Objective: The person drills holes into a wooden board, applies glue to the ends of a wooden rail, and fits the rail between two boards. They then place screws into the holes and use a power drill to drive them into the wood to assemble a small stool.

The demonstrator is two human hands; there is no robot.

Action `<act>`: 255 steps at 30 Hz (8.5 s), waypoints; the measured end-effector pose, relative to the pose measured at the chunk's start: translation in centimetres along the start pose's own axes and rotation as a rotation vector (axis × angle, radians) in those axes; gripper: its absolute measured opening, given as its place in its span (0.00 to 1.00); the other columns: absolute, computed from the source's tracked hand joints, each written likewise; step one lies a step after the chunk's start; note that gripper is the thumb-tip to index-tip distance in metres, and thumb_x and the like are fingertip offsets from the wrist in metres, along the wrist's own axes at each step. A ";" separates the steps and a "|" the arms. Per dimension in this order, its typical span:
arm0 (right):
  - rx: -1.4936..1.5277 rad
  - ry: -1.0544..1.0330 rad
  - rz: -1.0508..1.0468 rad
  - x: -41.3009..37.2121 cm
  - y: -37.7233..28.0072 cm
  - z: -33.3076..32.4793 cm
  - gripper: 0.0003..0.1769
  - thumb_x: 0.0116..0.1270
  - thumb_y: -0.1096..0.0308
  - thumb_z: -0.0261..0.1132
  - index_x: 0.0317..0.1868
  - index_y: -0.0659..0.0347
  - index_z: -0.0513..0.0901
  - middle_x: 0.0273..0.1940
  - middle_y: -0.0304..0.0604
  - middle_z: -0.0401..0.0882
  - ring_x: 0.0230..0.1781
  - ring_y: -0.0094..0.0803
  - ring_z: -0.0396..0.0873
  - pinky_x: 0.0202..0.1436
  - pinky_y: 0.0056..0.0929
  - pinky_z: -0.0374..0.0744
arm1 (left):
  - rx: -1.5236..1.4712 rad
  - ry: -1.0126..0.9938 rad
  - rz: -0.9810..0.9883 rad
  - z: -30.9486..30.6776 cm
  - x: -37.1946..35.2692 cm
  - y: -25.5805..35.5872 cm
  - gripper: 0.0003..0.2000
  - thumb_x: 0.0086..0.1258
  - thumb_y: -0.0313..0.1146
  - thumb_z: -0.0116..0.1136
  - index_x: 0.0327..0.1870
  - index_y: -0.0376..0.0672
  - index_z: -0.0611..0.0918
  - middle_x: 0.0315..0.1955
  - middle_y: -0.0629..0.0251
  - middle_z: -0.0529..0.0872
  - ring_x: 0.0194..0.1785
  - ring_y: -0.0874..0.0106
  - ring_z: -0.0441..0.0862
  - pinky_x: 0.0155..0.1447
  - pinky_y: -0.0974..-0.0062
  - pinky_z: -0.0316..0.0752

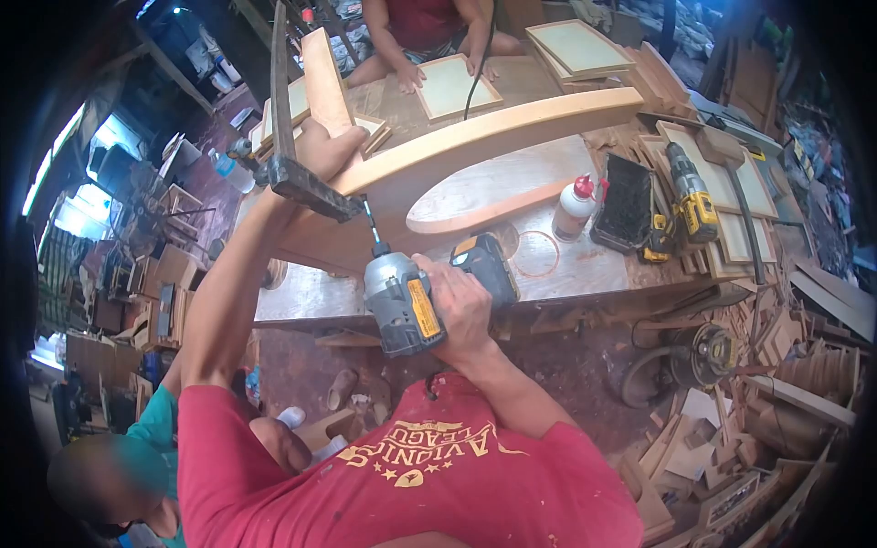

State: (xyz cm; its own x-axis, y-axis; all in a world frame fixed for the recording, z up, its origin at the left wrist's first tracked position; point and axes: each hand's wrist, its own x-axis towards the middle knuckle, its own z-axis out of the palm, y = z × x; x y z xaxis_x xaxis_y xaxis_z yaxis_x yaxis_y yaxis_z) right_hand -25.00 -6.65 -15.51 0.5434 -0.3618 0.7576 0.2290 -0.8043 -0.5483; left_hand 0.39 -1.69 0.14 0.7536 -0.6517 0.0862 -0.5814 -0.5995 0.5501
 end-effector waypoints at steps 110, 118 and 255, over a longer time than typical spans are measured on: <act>0.207 -0.862 0.663 -9.7 2.1 -19.3 0.25 0.49 0.72 0.74 0.51 0.67 0.87 0.40 0.46 0.91 0.39 0.26 0.87 0.49 0.30 0.82 | -0.343 0.186 0.199 22.4 -20.0 -12.8 0.26 0.65 0.35 0.70 0.62 0.33 0.76 0.47 0.47 0.83 0.50 0.52 0.84 0.56 0.60 0.79; 0.320 -0.982 0.698 -13.6 -4.7 -8.8 0.26 0.55 0.72 0.73 0.57 0.67 0.85 0.47 0.48 0.90 0.45 0.28 0.87 0.53 0.29 0.82 | -0.876 0.552 -0.302 16.6 -30.1 -24.6 0.11 0.79 0.27 0.54 0.56 0.31 0.83 0.40 0.56 0.90 0.41 0.74 0.88 0.48 0.76 0.83; 1.256 -0.515 0.147 31.0 -11.1 0.1 0.22 0.77 0.46 0.62 0.50 0.59 0.79 0.25 0.30 0.74 0.20 0.19 0.73 0.19 0.23 0.73 | -0.751 0.701 0.041 17.0 -24.0 0.8 0.22 0.83 0.48 0.49 0.51 0.34 0.84 0.20 0.66 0.75 0.25 0.77 0.70 0.30 0.72 0.65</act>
State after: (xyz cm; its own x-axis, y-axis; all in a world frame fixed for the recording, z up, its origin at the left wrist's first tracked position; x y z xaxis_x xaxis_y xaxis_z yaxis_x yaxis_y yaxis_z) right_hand -10.59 -8.87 13.99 0.7998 0.0312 0.5995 0.5663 0.2922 -0.7707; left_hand -23.36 5.57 -15.61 0.8873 -0.1029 0.4496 -0.4502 0.0188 0.8927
